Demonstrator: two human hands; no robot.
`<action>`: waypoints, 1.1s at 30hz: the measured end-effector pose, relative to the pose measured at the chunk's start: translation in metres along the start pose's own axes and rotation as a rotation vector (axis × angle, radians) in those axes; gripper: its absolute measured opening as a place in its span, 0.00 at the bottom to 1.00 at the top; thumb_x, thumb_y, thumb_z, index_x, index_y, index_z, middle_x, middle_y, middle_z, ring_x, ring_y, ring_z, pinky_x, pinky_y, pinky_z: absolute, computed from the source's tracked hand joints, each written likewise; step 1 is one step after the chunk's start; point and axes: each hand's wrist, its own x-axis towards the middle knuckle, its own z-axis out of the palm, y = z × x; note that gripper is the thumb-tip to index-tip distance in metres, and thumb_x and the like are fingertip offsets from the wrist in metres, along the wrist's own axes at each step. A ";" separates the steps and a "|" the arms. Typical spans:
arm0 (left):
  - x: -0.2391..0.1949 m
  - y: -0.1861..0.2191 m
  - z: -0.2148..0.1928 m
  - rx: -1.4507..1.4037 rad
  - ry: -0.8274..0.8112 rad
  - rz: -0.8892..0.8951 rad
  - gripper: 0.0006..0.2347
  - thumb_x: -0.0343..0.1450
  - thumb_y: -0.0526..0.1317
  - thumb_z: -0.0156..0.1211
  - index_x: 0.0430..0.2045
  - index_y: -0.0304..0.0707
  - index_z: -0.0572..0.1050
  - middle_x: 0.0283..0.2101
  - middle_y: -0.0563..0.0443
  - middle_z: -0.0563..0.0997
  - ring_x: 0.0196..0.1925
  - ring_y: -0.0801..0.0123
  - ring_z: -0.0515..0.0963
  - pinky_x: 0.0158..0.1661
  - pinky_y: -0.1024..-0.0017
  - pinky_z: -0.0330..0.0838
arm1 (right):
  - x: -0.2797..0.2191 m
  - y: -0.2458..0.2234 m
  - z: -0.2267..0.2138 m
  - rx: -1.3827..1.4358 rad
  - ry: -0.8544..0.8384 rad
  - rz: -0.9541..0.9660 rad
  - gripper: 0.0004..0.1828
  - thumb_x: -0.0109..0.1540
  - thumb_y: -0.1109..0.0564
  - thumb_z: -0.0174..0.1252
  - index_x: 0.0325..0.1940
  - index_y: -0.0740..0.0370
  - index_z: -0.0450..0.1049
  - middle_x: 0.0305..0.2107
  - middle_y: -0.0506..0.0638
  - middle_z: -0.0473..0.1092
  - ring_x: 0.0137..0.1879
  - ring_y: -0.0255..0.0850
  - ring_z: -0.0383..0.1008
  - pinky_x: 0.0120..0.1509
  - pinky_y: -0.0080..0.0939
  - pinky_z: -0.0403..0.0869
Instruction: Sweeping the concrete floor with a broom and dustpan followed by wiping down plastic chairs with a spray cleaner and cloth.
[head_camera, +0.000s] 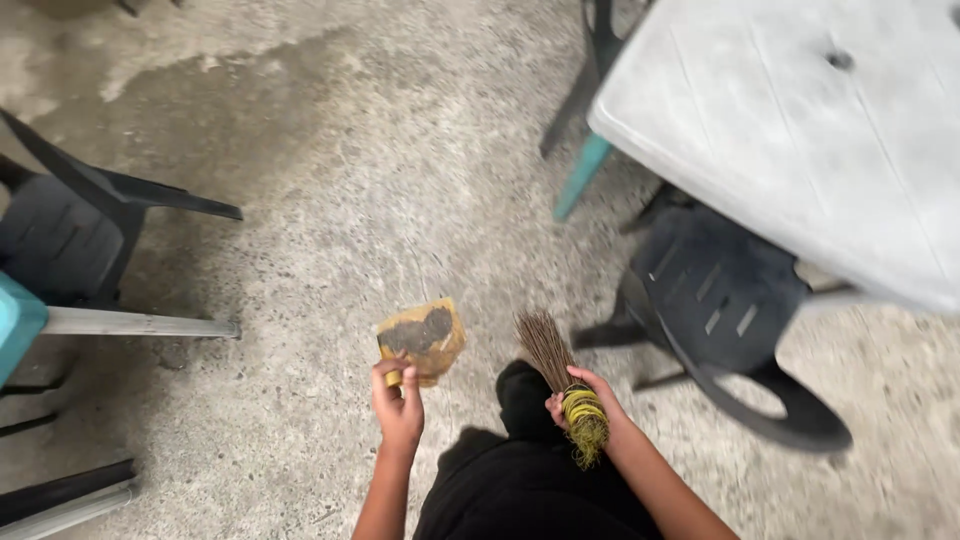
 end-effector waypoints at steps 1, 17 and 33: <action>0.021 0.005 0.004 0.010 0.024 -0.001 0.07 0.77 0.35 0.56 0.42 0.32 0.66 0.42 0.41 0.76 0.47 0.61 0.78 0.50 0.65 0.73 | -0.003 -0.020 0.031 -0.021 -0.002 0.016 0.32 0.55 0.39 0.63 0.38 0.75 0.68 0.26 0.58 0.68 0.27 0.45 0.71 0.35 0.43 0.76; 0.421 -0.006 0.085 -0.275 0.713 -0.019 0.14 0.78 0.34 0.58 0.22 0.39 0.64 0.19 0.54 0.70 0.20 0.80 0.67 0.25 0.78 0.64 | 0.074 -0.305 0.361 -0.616 -0.133 -0.102 0.21 0.60 0.46 0.61 0.49 0.62 0.69 0.30 0.55 0.73 0.27 0.45 0.74 0.31 0.44 0.75; 0.859 -0.094 0.174 -0.329 0.170 -0.001 0.15 0.72 0.26 0.66 0.40 0.39 0.62 0.36 0.54 0.68 0.39 0.74 0.68 0.45 0.76 0.68 | 0.226 -0.591 0.659 -0.178 -0.209 -0.126 0.22 0.61 0.46 0.57 0.37 0.71 0.66 0.29 0.55 0.70 0.31 0.41 0.71 0.37 0.40 0.75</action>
